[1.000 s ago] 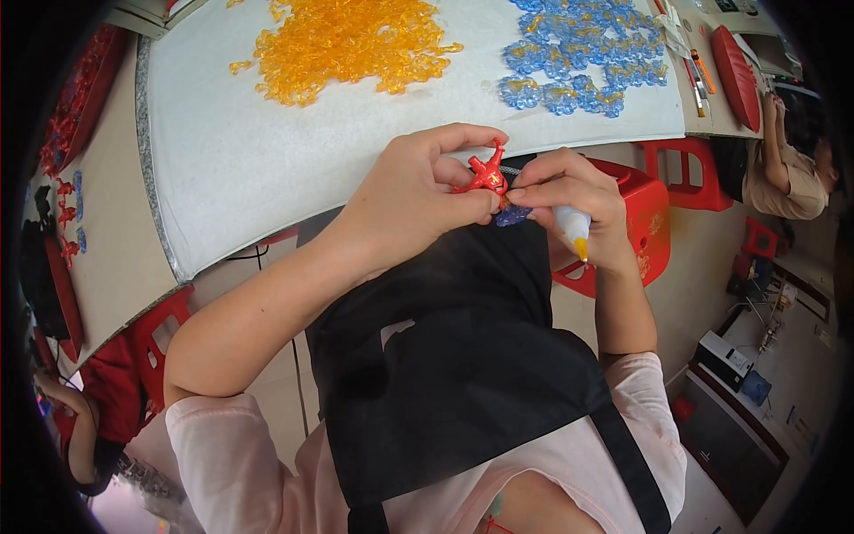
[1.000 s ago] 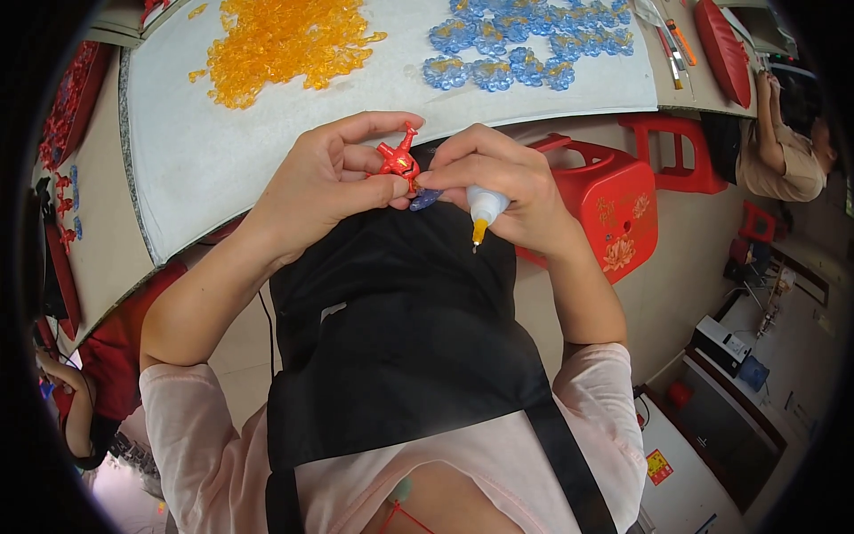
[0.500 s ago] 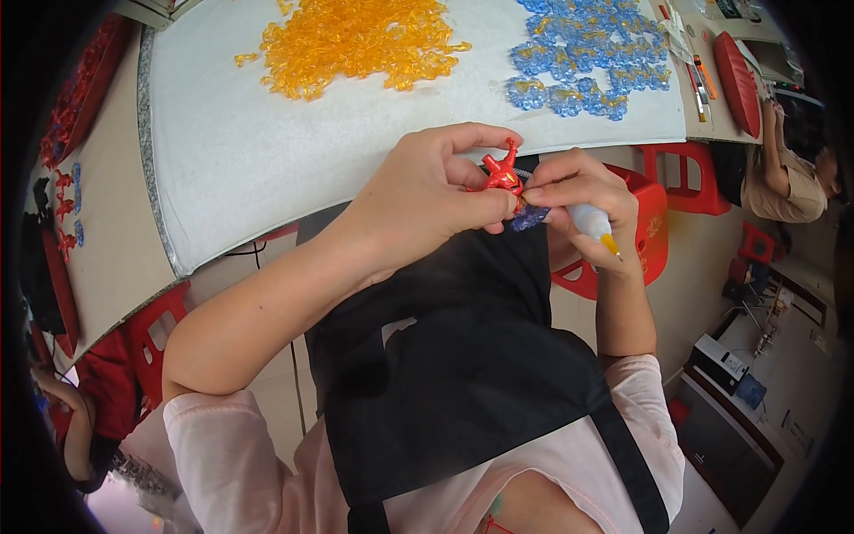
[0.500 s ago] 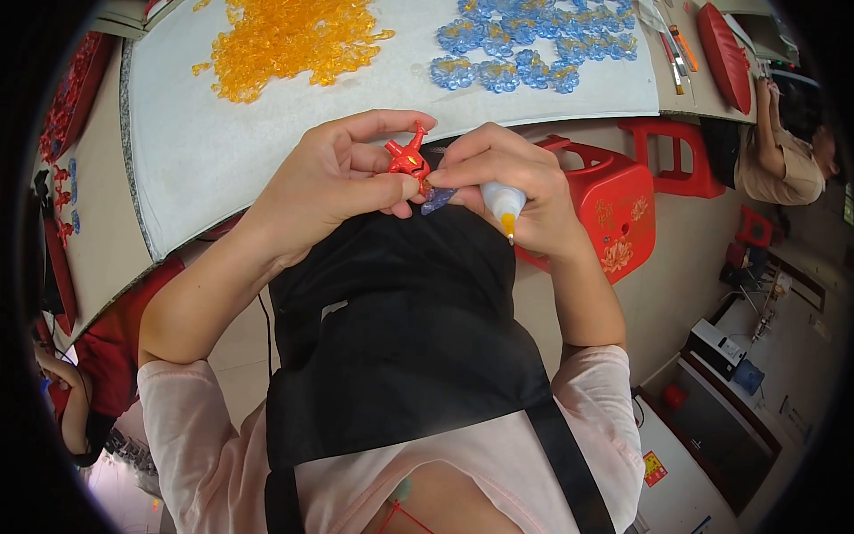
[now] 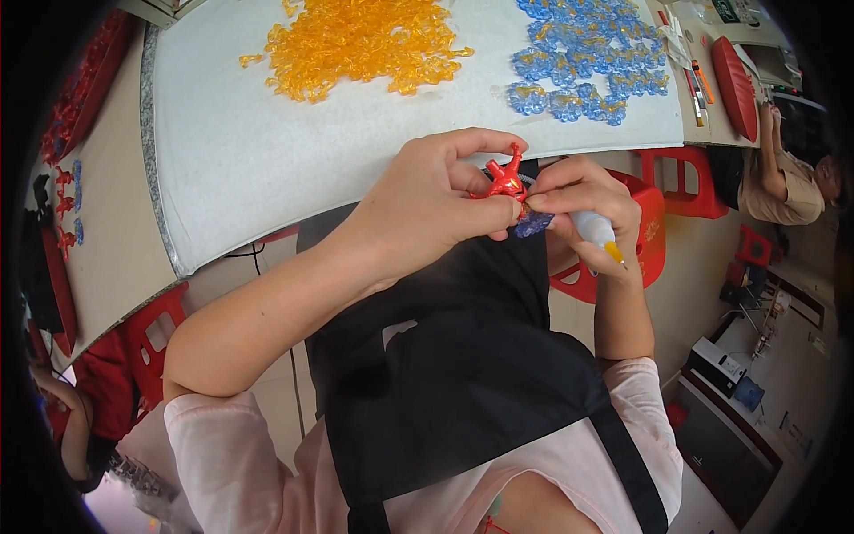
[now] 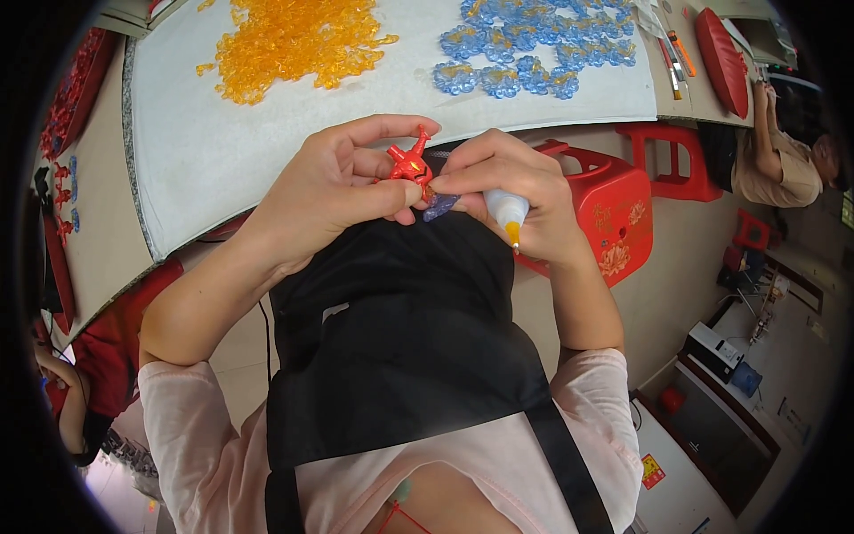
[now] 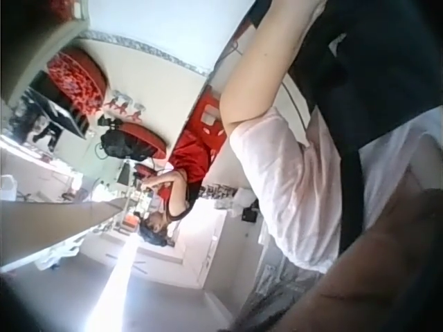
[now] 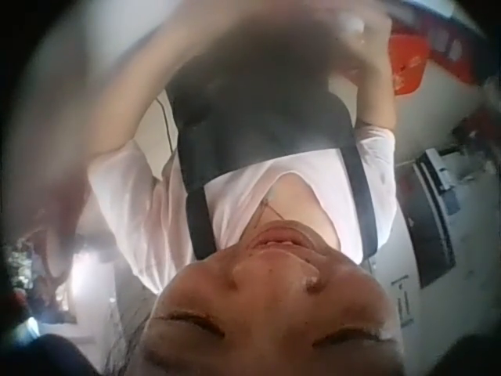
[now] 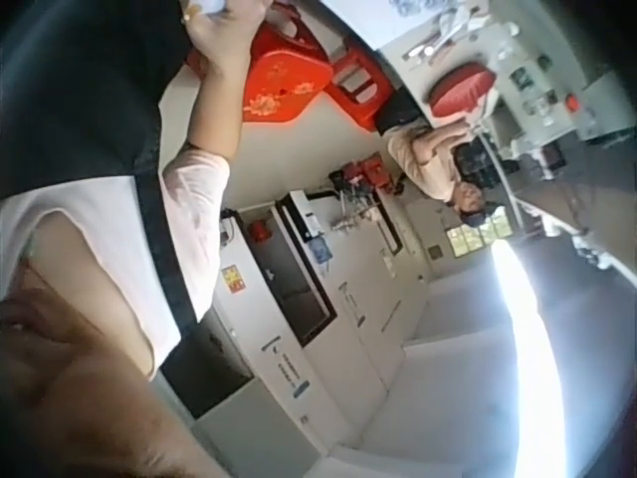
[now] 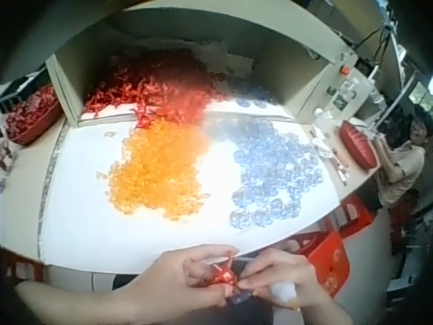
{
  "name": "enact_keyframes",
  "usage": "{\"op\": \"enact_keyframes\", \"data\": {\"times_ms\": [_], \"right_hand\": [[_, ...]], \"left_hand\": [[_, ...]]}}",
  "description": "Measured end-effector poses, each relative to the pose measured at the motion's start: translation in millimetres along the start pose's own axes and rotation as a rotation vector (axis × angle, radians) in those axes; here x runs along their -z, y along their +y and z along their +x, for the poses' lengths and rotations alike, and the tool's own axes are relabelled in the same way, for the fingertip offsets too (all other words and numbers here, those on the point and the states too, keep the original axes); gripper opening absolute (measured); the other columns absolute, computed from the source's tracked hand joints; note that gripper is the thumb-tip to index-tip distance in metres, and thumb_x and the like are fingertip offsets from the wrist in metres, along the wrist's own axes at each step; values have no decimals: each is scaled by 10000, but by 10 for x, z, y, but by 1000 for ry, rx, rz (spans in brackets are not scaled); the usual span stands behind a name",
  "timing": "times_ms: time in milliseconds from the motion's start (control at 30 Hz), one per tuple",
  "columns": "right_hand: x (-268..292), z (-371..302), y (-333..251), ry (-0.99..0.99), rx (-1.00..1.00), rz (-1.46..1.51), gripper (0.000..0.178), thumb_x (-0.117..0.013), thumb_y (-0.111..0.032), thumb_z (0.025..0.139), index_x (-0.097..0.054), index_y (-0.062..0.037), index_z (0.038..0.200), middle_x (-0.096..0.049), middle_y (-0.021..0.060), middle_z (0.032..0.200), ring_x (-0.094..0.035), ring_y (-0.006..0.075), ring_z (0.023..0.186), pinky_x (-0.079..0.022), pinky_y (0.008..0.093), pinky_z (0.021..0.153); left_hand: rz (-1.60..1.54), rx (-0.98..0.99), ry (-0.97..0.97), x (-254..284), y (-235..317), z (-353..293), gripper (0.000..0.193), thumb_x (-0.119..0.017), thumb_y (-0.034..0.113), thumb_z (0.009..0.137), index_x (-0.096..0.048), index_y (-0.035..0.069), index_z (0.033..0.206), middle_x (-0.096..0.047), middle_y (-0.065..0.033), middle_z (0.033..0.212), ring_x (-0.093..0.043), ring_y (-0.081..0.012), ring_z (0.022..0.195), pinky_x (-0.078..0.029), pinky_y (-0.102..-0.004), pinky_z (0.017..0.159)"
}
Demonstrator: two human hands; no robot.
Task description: The person applies glue to plastic figurines using a squeeze bottle, attaches plastic bases to them, and places the assembled figurines onto the table.
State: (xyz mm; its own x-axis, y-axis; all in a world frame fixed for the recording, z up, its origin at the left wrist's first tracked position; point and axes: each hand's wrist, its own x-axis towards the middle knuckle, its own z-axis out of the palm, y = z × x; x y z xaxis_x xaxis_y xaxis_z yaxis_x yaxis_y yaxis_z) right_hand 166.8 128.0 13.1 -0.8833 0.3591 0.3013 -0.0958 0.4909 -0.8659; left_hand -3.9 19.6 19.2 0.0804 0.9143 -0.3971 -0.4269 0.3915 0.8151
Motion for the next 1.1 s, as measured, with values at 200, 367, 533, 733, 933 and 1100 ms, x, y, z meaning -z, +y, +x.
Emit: {"op": "enact_keyframes", "data": {"times_ms": [200,367,533,733,933,1100], "right_hand": [[11,-1,-13,3,0,-9,195,-629,25,665,-644,-38,849,-580,96,822,-578,178,740,-455,260,647],[31,9,-51,2,0,-1,201,-629,29,662,-644,-35,851,-580,98,822,-575,179,738,-453,258,646],[17,-2,-66,-6,-1,4,209,-630,33,655,-643,-32,854,-578,99,826,-571,184,752,-451,264,656],[-7,19,-75,-20,-16,11,210,-628,33,654,-644,-36,852,-577,96,822,-570,188,751,-450,270,659],[-8,38,-93,-18,7,4,185,-625,17,676,-639,-35,853,-578,97,817,-572,180,737,-454,261,645],[-22,54,-110,-17,16,2,171,-622,10,690,-635,-37,855,-581,97,816,-576,175,728,-456,252,634]], "left_hand": [[-10,2,-7,-14,11,-8,468,-583,36,738,-430,-1,1179,-603,-67,794,-548,-85,659,-449,-199,644],[1,-16,-13,-39,27,-14,469,-576,30,738,-430,7,1183,-601,-63,795,-545,-83,669,-448,-201,649],[9,-7,-14,-35,35,-45,471,-573,24,737,-429,9,1185,-600,-62,795,-545,-83,686,-450,-207,653],[0,-23,0,-19,16,-67,474,-570,19,736,-426,9,1187,-603,-68,800,-548,-89,691,-454,-215,651],[-2,-44,2,-17,22,-86,473,-576,27,737,-426,7,1185,-601,-66,791,-543,-84,671,-450,-208,643],[-9,-48,-13,-9,20,-99,470,-588,45,738,-429,7,1179,-596,-59,783,-534,-77,653,-442,-200,638]]}}
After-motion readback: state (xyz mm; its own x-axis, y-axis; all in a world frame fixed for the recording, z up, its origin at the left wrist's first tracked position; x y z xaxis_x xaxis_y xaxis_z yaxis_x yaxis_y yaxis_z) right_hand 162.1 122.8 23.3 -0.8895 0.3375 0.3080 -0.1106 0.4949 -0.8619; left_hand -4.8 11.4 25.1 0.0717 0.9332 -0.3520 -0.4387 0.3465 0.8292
